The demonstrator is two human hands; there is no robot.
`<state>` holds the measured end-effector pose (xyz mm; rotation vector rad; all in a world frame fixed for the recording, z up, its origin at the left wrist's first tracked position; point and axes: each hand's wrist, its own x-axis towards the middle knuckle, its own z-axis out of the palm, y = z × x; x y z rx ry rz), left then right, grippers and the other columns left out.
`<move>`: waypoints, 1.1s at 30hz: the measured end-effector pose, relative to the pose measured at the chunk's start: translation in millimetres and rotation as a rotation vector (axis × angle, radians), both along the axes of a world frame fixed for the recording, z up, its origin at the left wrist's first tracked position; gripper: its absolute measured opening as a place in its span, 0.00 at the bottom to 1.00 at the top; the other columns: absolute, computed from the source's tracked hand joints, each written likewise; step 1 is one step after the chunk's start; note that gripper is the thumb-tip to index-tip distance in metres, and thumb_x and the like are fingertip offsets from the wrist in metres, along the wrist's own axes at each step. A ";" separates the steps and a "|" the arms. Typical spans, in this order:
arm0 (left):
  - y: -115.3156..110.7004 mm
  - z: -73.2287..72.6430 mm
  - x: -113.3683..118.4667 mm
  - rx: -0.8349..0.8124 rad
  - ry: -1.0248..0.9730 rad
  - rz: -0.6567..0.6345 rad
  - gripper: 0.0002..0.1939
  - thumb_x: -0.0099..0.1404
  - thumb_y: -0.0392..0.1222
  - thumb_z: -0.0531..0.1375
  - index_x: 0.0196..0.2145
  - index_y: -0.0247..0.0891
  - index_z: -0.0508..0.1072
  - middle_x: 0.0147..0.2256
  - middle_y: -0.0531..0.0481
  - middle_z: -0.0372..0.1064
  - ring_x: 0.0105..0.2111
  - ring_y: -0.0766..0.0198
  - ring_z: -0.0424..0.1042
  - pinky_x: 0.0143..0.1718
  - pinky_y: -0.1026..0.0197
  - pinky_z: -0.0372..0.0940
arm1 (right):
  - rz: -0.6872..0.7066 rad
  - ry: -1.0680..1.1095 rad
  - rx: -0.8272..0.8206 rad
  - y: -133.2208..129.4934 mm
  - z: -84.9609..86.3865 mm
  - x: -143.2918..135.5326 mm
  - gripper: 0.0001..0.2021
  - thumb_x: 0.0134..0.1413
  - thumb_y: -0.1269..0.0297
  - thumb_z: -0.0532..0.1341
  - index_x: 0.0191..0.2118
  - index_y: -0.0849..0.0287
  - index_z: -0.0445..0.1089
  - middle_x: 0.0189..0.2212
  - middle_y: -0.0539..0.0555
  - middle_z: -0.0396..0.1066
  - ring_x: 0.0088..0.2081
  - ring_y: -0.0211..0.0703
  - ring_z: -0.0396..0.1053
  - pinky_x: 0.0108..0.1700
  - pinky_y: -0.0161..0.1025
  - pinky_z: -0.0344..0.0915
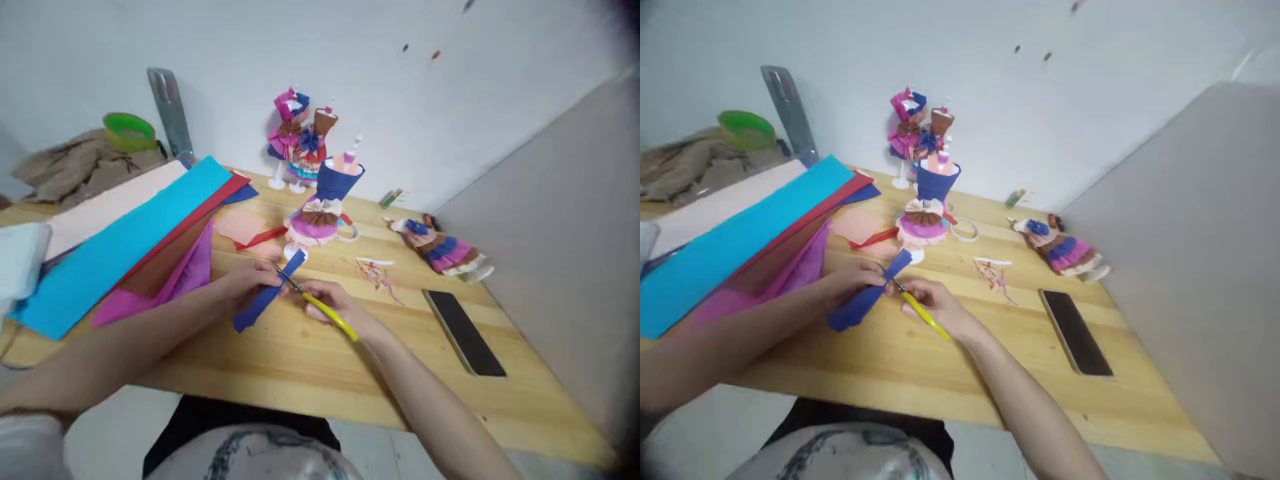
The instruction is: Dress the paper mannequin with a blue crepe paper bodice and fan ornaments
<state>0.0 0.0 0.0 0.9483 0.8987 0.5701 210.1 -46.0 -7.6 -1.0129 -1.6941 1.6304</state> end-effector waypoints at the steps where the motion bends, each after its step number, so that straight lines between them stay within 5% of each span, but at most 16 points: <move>1: 1.1 -2.0 -0.8 0.003 -0.001 -0.009 0.07 0.43 0.39 0.67 0.20 0.31 0.77 0.23 0.46 0.75 0.23 0.68 0.68 0.26 0.66 0.58 | 0.000 0.005 0.002 0.2 -0.4 -0.1 0.27 0.51 0.44 0.66 0.46 0.64 0.71 0.23 0.44 0.56 0.24 0.32 0.49 0.26 0.35 0.45; 9: 4.3 -11.9 -2.3 0.019 -0.021 -0.025 0.06 0.47 0.38 0.67 0.21 0.32 0.78 0.25 0.45 0.77 0.26 0.66 0.71 0.30 0.64 0.61 | 0.000 -0.054 -0.002 0.9 2.1 0.4 0.29 0.48 0.40 0.66 0.45 0.61 0.71 0.28 0.49 0.64 0.26 0.33 0.53 0.29 0.35 0.49; 17: 3.0 -6.1 -1.4 -0.008 -0.074 0.005 0.05 0.47 0.37 0.68 0.20 0.32 0.78 0.24 0.44 0.76 0.24 0.67 0.69 0.25 0.66 0.59 | -0.030 -0.084 0.045 -2.8 2.3 3.5 0.27 0.48 0.40 0.65 0.42 0.61 0.68 0.27 0.45 0.54 0.27 0.33 0.51 0.29 0.35 0.49; 33: -0.5 0.7 0.8 -0.068 0.054 0.015 0.05 0.52 0.35 0.66 0.21 0.32 0.80 0.14 0.51 0.67 0.14 0.73 0.59 0.16 0.67 0.51 | -0.105 -0.187 0.007 -8.4 -1.8 -0.9 0.23 0.46 0.49 0.68 0.41 0.63 0.73 0.24 0.45 0.54 0.25 0.33 0.51 0.28 0.35 0.49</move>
